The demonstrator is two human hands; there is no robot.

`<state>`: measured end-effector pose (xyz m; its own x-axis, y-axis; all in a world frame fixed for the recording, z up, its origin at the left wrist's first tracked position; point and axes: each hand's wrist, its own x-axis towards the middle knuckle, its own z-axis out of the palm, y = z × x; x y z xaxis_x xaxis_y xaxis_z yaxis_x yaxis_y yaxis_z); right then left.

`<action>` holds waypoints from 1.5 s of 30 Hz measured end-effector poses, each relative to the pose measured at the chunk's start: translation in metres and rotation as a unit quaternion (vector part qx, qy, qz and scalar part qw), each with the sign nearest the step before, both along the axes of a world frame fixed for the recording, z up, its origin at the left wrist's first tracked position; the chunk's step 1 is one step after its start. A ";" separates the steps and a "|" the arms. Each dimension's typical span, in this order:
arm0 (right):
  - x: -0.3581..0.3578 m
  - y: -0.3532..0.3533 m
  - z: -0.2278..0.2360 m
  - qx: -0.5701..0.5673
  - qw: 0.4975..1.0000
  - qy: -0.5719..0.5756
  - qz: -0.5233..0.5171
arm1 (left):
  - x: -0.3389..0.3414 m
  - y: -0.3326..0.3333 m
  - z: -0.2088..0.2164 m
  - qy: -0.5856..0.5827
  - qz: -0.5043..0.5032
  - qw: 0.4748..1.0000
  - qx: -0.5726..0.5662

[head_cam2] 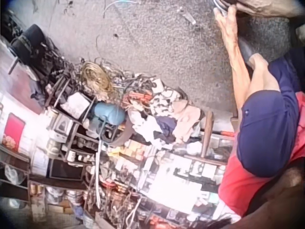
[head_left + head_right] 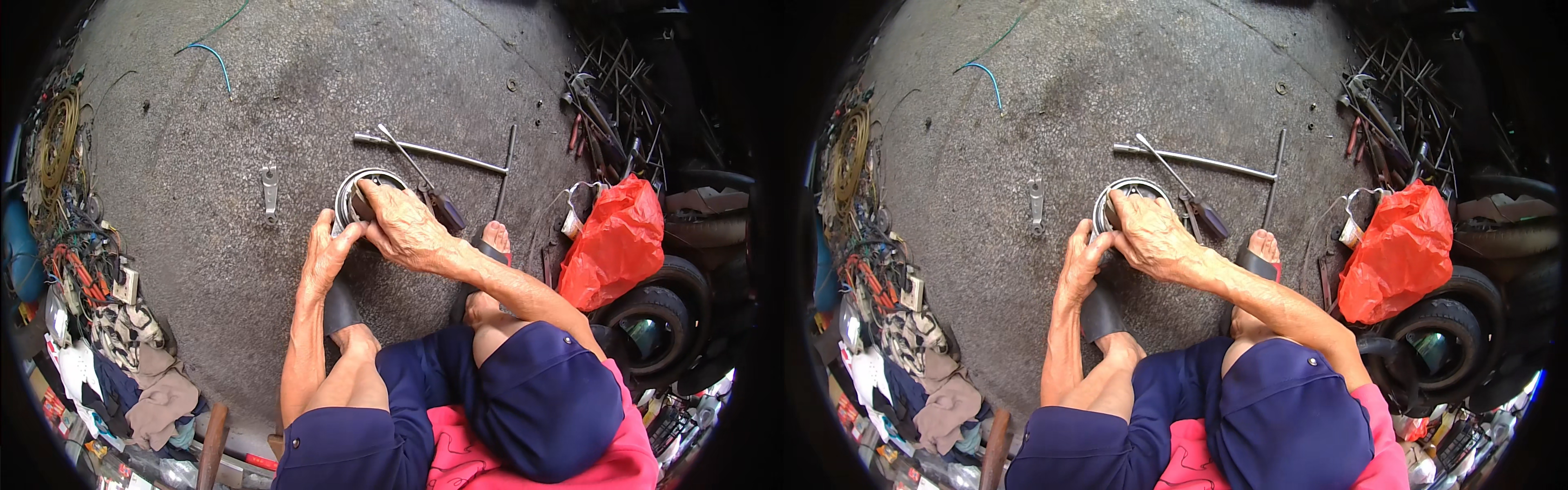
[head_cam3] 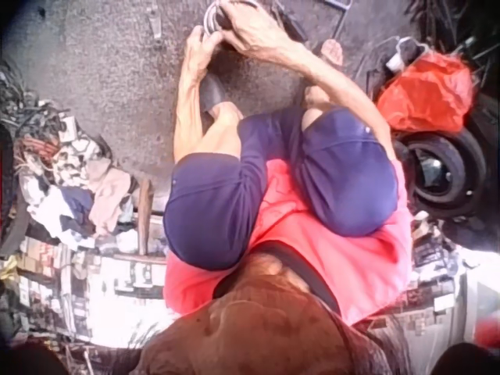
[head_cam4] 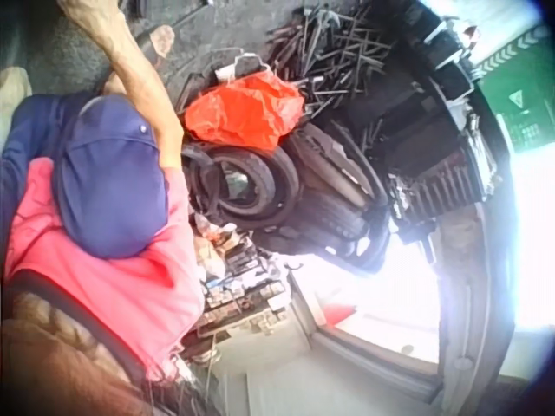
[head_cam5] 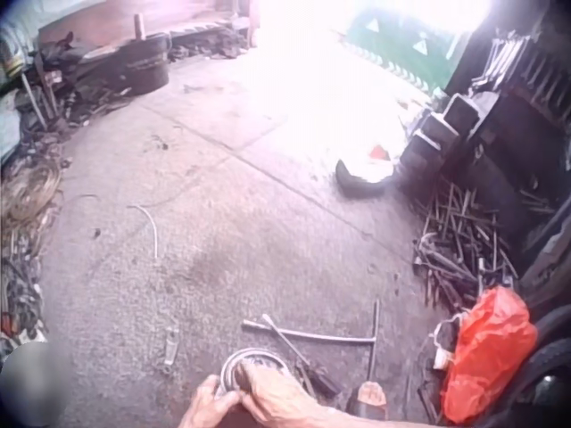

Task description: The person sits on the floor and assembles a circular mechanical component, likely a clutch or brake assembly. They insert small metal pieces, align parts, and use a screwdriver and wrench to tighten screws and secure the assembly.

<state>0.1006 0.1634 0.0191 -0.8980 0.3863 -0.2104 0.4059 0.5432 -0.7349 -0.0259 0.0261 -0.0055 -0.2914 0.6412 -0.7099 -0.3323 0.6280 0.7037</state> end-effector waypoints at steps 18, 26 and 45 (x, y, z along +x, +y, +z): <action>-0.021 0.009 -0.030 0.015 0.995 0.009 -0.096 | -0.012 0.024 -0.005 0.081 -0.082 0.993 -0.035; -0.041 0.054 -0.024 -0.112 0.985 -0.052 -0.124 | -0.008 0.047 0.007 0.193 -0.068 0.975 -0.089; -0.023 0.029 -0.042 0.102 0.979 0.005 -0.175 | 0.000 0.024 -0.010 0.202 -0.133 0.969 -0.058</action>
